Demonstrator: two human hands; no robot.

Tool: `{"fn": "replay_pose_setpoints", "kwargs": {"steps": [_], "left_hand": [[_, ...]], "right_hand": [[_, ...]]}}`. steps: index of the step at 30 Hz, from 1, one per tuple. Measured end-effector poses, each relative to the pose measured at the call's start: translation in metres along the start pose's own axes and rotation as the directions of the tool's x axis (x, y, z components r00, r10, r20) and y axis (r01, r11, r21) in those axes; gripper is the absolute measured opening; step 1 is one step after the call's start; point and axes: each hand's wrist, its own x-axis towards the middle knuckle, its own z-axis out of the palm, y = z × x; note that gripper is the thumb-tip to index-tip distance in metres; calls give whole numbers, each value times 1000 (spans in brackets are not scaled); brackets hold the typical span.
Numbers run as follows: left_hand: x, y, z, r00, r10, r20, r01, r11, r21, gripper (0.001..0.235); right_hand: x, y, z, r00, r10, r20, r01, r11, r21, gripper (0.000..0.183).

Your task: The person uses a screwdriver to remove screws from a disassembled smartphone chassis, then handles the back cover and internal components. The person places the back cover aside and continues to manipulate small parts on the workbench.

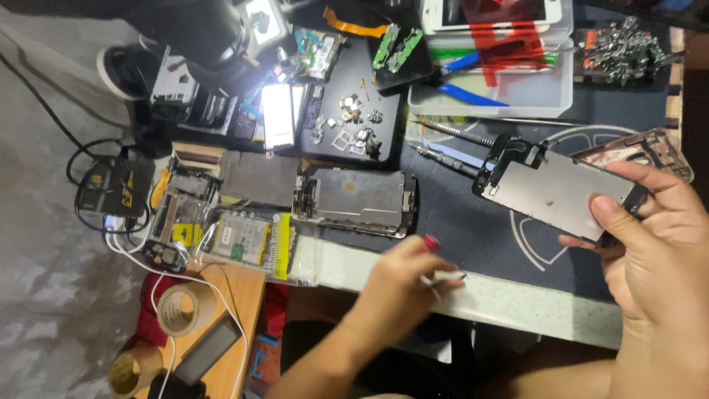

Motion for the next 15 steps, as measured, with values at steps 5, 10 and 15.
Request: {"fn": "replay_pose_setpoints", "kwargs": {"steps": [5,10,15], "left_hand": [[-13,20,13,996,12,91,-50,901,431,5],[-21,16,15,994,7,112,-57,889,454,7],[-21,2,-23,994,93,-49,-67,919,388,8]], "right_hand": [[10,21,1,990,-4,144,18,995,-93,38],[14,50,-7,976,6,217,57,957,-283,38],[25,67,4,977,-51,208,119,937,-328,39]]}}
